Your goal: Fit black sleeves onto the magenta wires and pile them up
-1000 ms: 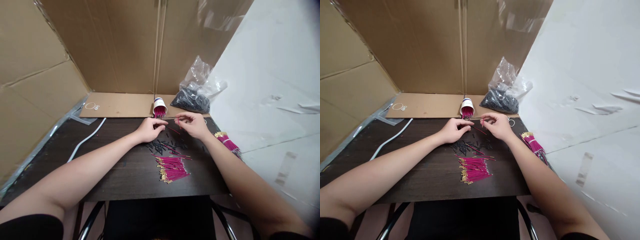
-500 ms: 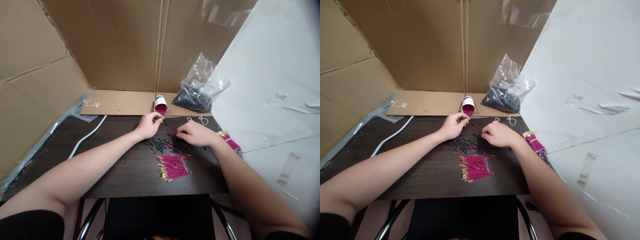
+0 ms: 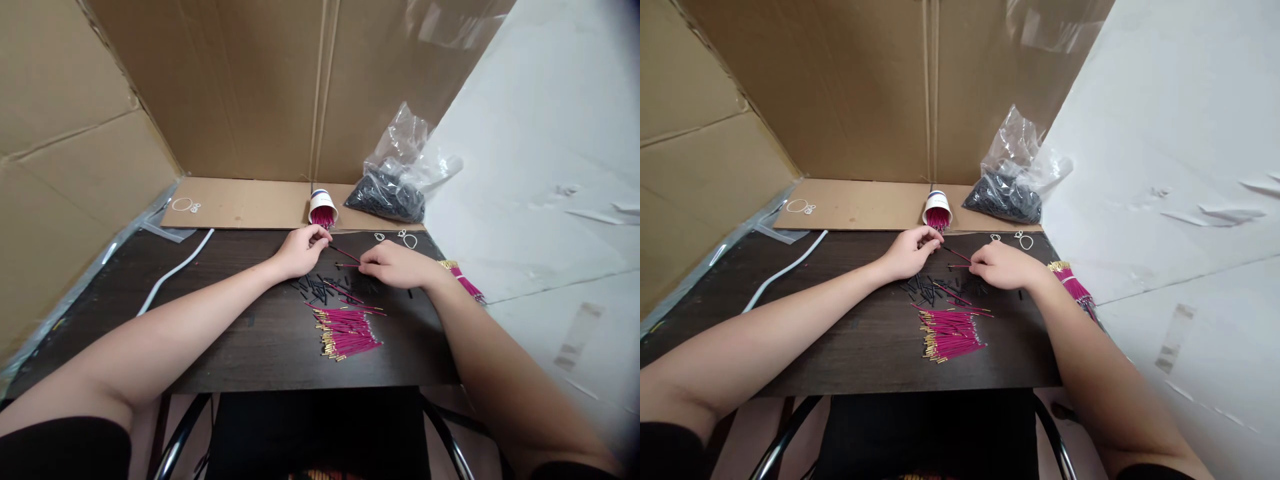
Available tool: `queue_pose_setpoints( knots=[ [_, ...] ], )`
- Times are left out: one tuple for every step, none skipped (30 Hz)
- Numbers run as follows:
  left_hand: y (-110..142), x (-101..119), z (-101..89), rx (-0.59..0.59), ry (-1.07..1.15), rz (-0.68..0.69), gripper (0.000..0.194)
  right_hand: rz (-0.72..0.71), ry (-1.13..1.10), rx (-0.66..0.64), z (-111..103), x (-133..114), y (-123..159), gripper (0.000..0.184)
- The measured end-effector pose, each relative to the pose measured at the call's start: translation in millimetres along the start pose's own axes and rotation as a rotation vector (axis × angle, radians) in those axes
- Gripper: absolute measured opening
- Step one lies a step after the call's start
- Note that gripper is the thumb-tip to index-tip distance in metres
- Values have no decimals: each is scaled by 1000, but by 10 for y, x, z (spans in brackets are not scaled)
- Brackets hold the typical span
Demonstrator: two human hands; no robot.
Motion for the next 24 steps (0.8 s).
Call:
queue_pose_setpoints(
  knots=[
    [-1, -2, 2, 2, 3, 0, 11, 4, 13, -27, 15, 2, -3, 39],
    [-2, -2, 4, 2, 5, 0, 11, 3, 22, -51, 27, -2, -2, 37],
    [-1, -1, 4, 1, 8, 1, 11, -6, 21, -76, 35, -12, 4, 36],
    [-1, 2, 4, -2, 11, 1, 11, -26, 4, -104, 38, -28, 14, 35],
    [0, 6, 4, -7, 15, 1, 11, -53, -29, -131, 36, -47, 27, 35],
    [1, 10, 3, -11, 19, 1, 11, -79, -74, -146, 28, -64, 41, 35],
    [1, 12, 3, -16, 26, 0, 12, -95, -116, -138, 13, -75, 52, 36],
    [0, 13, 3, -21, 35, -3, 12, -93, -139, -104, -7, -74, 60, 37],
    [-1, 12, 4, -21, 46, -6, 11, -71, -141, -50, -30, -60, 63, 38],
    [-4, 9, 4, -19, 57, -7, 10, -34, -120, 7, -50, -35, 62, 39],
    [-7, 5, 6, -17, 66, -8, 10, 9, -87, 49, -65, -2, 58, 41],
    [-11, 1, 7, -14, 73, -8, 10, 48, -55, 68, -72, 34, 51, 42],
    [-14, -2, 7, -12, 77, -8, 10, 76, -31, 60, -73, 69, 43, 43],
    [-17, -3, 6, -13, 76, -7, 11, 94, -19, 37, -69, 98, 36, 42],
    [-18, -2, 5, -16, 70, -5, 12, 104, -16, 5, -63, 120, 30, 41],
    [-17, 3, 3, -22, 62, -4, 12, 111, -19, -30, -57, 134, 28, 40],
    [-14, 11, 0, -27, 52, -1, 12, 116, -29, -66, -53, 141, 31, 38],
    [-10, 21, -3, -34, 40, 2, 12, 117, -45, -105, -51, 141, 37, 37],
    [-4, 32, -5, -43, 26, 6, 12, 112, -65, -140, -52, 138, 48, 36],
    [3, 43, -5, -54, 11, 8, 12, 99, -89, -163, -58, 134, 60, 35],
    [12, 53, -4, -66, -5, 11, 13, 81, -116, -171, -70, 133, 74, 35],
    [20, 61, -2, -78, -24, 15, 14, 61, -141, -168, -86, 137, 87, 35],
    [29, 67, 1, -87, -46, 22, 16, 44, -160, -155, -103, 149, 98, 35],
    [36, 71, 4, -93, -70, 34, 17, 38, -172, -136, -122, 168, 106, 35]
  ],
)
Point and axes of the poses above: each hand's wrist, its own y-axis away from the middle knuckle, its own z-axis out of the palm, x = y × z, the point moved 2 cm from there along -y, towards the middle knuckle, and after that the axes turned 1 degree about -x, right-handed, at the moved point
